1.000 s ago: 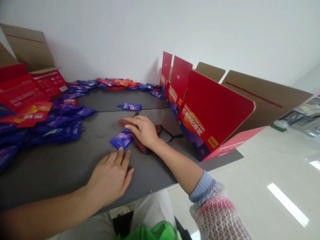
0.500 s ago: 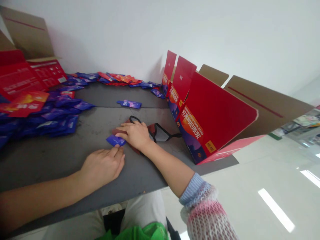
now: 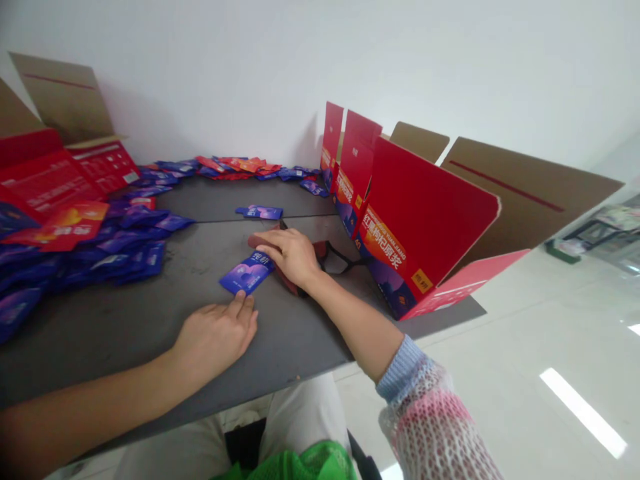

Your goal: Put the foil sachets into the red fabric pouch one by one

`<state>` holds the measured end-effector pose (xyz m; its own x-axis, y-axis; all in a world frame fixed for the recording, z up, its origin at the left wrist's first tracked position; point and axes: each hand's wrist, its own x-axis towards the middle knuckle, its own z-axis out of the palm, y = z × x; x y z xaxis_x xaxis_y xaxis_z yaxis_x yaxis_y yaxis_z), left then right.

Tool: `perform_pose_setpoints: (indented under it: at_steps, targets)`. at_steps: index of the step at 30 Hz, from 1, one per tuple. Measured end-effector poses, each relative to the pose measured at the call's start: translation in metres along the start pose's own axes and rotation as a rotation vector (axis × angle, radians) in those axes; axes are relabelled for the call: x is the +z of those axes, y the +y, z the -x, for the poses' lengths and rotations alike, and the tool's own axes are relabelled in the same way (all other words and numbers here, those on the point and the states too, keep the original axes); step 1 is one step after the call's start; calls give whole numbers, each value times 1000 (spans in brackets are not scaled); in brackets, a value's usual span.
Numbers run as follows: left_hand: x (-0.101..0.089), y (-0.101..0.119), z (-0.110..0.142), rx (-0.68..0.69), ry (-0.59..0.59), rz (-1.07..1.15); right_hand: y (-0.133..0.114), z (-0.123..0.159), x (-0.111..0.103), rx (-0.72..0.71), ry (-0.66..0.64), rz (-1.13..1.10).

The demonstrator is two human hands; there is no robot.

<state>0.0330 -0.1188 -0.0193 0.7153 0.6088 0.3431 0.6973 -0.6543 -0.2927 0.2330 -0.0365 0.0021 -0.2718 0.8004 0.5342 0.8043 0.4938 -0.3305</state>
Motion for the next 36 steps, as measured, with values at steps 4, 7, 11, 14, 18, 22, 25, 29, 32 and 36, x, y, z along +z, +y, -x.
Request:
perform_pose_setpoints:
  at_steps: [4, 7, 11, 14, 18, 22, 25, 29, 32, 36]
  targets:
    - [2, -1, 1, 13, 68, 14, -18, 1, 4, -16, -125, 108]
    - [2, -3, 1, 27, 136, 18, -27, -2, 8, 18, -307, 181]
    - [1, -5, -1, 58, 189, 10, -36, -5, 11, -104, -419, 204]
    - [2, -6, -2, 64, 198, 16, -39, -4, 11, -283, -478, 143]
    - [2, -6, -2, 51, 184, 42, -38, -3, 5, -385, -550, -2]
    - [0, -6, -2, 21, 41, 74, -34, -8, -13, -327, -627, -110]
    - [-3, -6, -3, -3, -44, 100, -26, -12, -28, -208, -660, -122]
    - [-6, -4, -4, -31, -67, 103, -2, -11, -41, -51, -584, 35]
    - [-8, -3, -5, -40, -93, 94, 16, -9, -42, 14, -455, 148]
    - [-10, -3, -6, -41, -103, 94, 13, -8, -36, -35, -282, 56]
